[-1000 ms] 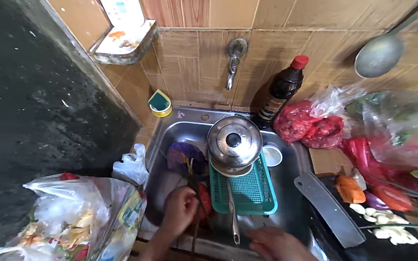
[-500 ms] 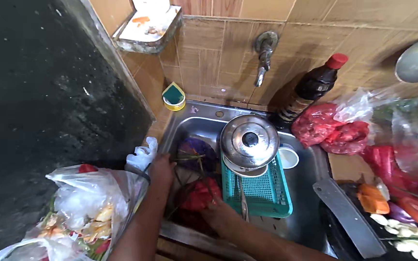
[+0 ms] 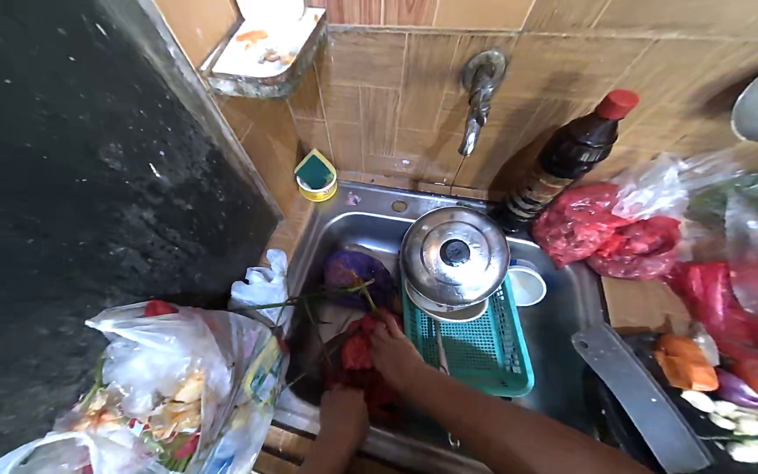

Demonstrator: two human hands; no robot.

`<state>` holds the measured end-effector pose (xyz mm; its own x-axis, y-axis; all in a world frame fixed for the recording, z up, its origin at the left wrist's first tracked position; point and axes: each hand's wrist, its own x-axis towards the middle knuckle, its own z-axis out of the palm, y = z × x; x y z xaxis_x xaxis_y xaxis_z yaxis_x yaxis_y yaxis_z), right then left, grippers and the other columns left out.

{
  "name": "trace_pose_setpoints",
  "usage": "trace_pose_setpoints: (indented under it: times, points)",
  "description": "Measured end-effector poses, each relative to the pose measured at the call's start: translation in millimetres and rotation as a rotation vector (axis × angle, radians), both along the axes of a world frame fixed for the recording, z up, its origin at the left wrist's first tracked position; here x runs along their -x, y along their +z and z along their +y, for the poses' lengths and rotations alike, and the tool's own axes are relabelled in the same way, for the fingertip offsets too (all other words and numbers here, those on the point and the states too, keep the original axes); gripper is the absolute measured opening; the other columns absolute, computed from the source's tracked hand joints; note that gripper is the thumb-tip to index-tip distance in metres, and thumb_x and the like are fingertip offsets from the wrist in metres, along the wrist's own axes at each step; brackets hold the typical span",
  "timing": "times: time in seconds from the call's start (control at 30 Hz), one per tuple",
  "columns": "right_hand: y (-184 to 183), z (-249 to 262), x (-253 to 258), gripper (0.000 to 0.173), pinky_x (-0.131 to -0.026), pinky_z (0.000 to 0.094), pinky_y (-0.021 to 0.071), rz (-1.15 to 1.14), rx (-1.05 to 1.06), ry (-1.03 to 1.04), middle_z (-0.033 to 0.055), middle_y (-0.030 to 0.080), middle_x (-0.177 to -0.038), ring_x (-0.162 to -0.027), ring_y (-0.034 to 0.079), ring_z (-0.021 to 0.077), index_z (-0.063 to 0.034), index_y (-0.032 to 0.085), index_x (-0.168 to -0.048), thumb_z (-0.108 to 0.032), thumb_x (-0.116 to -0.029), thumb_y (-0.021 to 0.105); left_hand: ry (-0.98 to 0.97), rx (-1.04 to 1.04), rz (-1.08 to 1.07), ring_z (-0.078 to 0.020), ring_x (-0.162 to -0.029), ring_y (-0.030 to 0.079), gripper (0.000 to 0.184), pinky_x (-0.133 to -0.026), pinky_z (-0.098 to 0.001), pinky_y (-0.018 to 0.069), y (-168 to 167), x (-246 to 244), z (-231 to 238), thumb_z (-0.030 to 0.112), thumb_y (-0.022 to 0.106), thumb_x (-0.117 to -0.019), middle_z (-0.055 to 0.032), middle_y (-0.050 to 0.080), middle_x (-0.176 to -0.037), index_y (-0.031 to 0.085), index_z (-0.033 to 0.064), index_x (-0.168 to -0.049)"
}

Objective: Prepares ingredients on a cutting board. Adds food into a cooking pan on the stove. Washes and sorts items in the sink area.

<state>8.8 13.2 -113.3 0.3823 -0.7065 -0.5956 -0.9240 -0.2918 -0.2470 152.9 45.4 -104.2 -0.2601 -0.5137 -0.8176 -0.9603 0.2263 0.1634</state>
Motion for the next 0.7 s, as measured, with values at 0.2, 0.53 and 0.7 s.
trace_pose_setpoints:
  times: [0.2,0.53,0.7]
  points:
    - [80.0,-47.6,20.9,0.027,-0.115,0.0631,0.0287,-0.112,0.17,-0.274,0.0148,0.065,-0.132,-0.135,0.049,0.0379,-0.0059,0.072,-0.122,-0.015,-0.0982,0.064,0.017,0.111,-0.186,-0.0383,-0.128,0.058,0.034,-0.114,-0.0588,0.0357,3.9,-5.1,-19.6,0.018,0.052,-0.1039,-0.0198,0.065,-0.133,0.063,0.0043,-0.133]
    - [135.4,-97.0,42.3,0.032,-0.103,0.0585,0.0464,-0.414,0.743,-0.815,0.0247,0.06,-0.134,-0.127,0.056,0.0419,-0.0024,0.067,-0.128,-0.022,-0.1033,0.06,0.152,0.191,-0.101,-0.0414,-0.138,0.049,0.05,-0.107,-0.0531,0.0486,-16.6,8.6,-36.5,-0.001,0.055,-0.0976,-0.0256,0.044,-0.153,0.049,-0.0012,-0.147]
    - [14.9,-11.2,1.9,0.037,-0.116,0.0633,0.0367,-0.351,-0.018,-0.101,0.0236,0.053,-0.149,-0.142,0.046,0.0431,-0.0028,0.062,-0.137,-0.004,-0.1007,0.057,0.109,0.259,-0.058,-0.0412,-0.147,0.038,0.057,-0.115,-0.054,0.0413,-21.2,-18.1,-55.0,-0.001,0.054,-0.0974,-0.0233,0.037,-0.16,0.046,0.0062,-0.153]
